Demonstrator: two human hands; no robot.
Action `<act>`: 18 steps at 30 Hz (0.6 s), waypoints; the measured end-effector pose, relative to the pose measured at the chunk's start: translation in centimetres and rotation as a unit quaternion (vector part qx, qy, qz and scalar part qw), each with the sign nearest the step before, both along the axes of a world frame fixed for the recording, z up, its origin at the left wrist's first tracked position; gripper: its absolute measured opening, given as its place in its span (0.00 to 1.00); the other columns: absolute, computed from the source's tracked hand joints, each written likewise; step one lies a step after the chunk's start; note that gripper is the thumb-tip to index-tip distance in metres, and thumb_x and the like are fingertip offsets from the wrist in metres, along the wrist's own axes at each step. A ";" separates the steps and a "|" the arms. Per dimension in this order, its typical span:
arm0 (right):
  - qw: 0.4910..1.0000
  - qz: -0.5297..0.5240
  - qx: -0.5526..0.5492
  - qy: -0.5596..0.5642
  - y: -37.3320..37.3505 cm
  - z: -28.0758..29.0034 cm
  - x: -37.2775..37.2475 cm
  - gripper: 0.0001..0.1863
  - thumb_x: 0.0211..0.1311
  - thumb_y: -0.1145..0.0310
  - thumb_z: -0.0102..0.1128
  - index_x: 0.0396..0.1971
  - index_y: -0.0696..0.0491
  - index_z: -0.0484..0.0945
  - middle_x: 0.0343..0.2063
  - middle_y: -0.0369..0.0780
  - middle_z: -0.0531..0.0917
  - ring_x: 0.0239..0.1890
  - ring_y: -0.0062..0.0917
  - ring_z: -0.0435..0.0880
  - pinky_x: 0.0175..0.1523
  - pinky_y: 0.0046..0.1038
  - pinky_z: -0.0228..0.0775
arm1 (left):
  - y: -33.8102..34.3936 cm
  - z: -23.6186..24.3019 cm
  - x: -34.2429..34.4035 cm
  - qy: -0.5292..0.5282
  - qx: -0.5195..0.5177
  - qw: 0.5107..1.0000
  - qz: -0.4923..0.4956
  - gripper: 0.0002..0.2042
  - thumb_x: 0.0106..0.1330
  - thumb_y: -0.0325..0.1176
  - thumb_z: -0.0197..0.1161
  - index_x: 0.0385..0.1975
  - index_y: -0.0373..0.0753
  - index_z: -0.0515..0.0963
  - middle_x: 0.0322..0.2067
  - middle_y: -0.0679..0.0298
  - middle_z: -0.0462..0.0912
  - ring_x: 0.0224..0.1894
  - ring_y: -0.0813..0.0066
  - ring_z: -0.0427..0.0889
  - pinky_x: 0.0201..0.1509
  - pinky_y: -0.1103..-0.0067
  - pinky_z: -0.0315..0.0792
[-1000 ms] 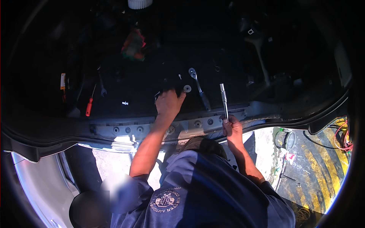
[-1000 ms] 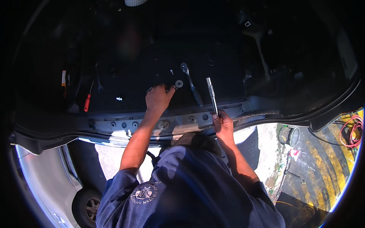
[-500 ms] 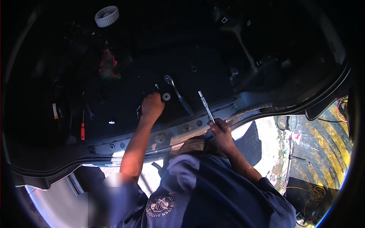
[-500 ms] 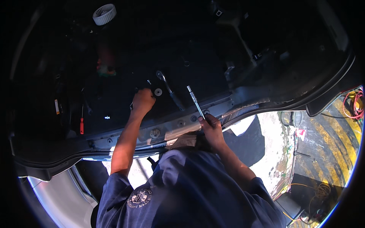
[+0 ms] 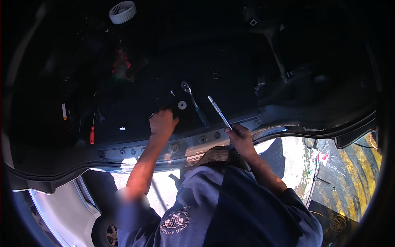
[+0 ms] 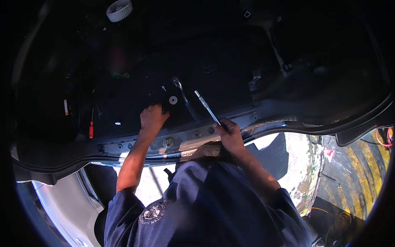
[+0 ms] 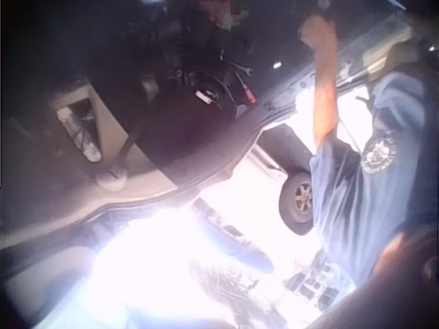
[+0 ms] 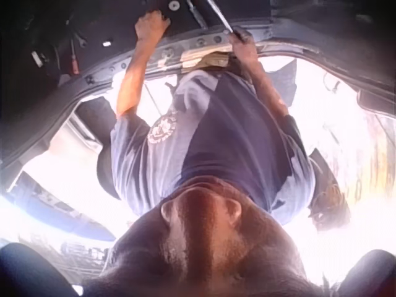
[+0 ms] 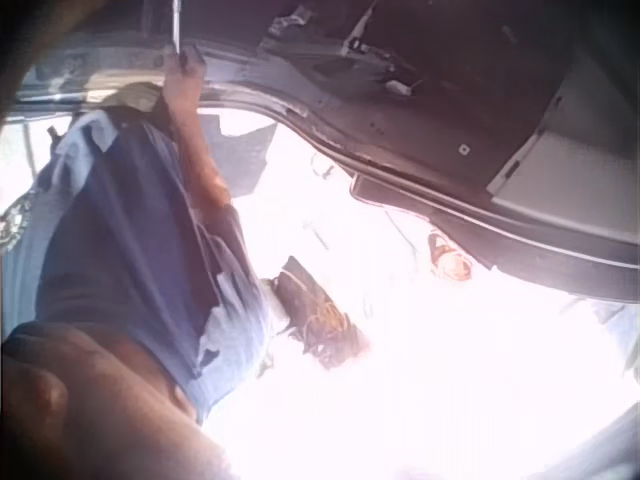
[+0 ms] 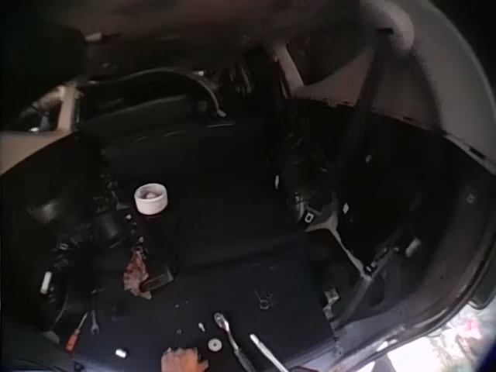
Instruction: The person is removing vehicle trim and using a ratchet to work on internal components in the rear hatch area.
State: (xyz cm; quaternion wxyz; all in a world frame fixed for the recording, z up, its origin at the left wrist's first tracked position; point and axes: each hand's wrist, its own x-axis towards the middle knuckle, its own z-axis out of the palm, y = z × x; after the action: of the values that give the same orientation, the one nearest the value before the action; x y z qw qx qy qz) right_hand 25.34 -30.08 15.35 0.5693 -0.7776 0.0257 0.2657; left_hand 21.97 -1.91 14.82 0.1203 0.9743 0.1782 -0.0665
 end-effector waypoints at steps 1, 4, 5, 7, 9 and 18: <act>1.000 0.023 0.002 0.004 0.3 0.6 0.2 0.09 0.63 0.65 0.59 0.30 0.56 0.78 0.17 0.27 0.69 0.21 0.09 0.62 0.26 0.18 0.54 | 0.1 0.0 0.2 0.044 0.002 0.999 -0.003 0.14 0.52 0.41 0.68 0.31 0.37 0.80 0.34 0.53 0.83 0.40 0.56 0.83 0.45 0.66 0.77; 0.999 0.051 -0.005 0.000 0.3 0.4 0.8 0.09 0.63 0.66 0.59 0.32 0.56 0.78 0.19 0.28 0.71 0.25 0.09 0.63 0.30 0.18 0.57 | 0.1 0.5 0.8 0.121 0.013 0.992 -0.019 0.11 0.53 0.37 0.67 0.32 0.37 0.81 0.34 0.52 0.83 0.41 0.55 0.83 0.45 0.66 0.77; 0.998 0.055 -0.015 0.007 -0.1 0.6 1.0 0.12 0.62 0.62 0.59 0.33 0.57 0.79 0.20 0.34 0.75 0.28 0.15 0.71 0.35 0.23 0.65 | 0.1 0.0 1.1 0.123 0.020 0.992 -0.019 0.10 0.53 0.35 0.66 0.31 0.37 0.81 0.34 0.52 0.83 0.41 0.56 0.83 0.46 0.65 0.77; 0.999 0.041 -0.029 0.000 -0.8 0.4 1.2 0.12 0.62 0.62 0.59 0.34 0.57 0.79 0.21 0.34 0.76 0.28 0.16 0.72 0.36 0.23 0.66 | 0.6 -0.7 1.2 0.123 0.024 0.992 -0.019 0.09 0.53 0.34 0.65 0.31 0.38 0.81 0.33 0.52 0.83 0.41 0.56 0.83 0.46 0.65 0.77; 0.998 0.035 -0.051 -0.008 -2.1 0.0 1.5 0.12 0.62 0.62 0.59 0.36 0.56 0.79 0.22 0.35 0.77 0.29 0.16 0.73 0.37 0.23 0.67 | 0.8 -0.7 1.5 0.060 0.021 0.998 -0.021 0.07 0.53 0.32 0.63 0.30 0.37 0.80 0.32 0.52 0.83 0.40 0.56 0.83 0.45 0.65 0.76; 0.997 -0.073 0.006 0.023 -4.1 0.1 3.7 0.12 0.66 0.61 0.57 0.34 0.56 0.79 0.17 0.28 0.68 0.21 0.10 0.62 0.27 0.18 0.55 | -1.4 0.8 8.7 -0.083 -0.633 0.747 0.187 0.06 0.58 0.32 0.66 0.25 0.38 0.79 0.20 0.70 0.75 0.25 0.83 0.74 0.31 0.84 0.72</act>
State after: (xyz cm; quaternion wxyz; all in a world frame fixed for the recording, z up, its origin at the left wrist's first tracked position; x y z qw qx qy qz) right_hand 29.02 -34.17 15.44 0.5913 -0.7637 0.0938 0.2417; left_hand 30.70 -3.26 15.65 0.7336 0.6238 0.2632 -0.0588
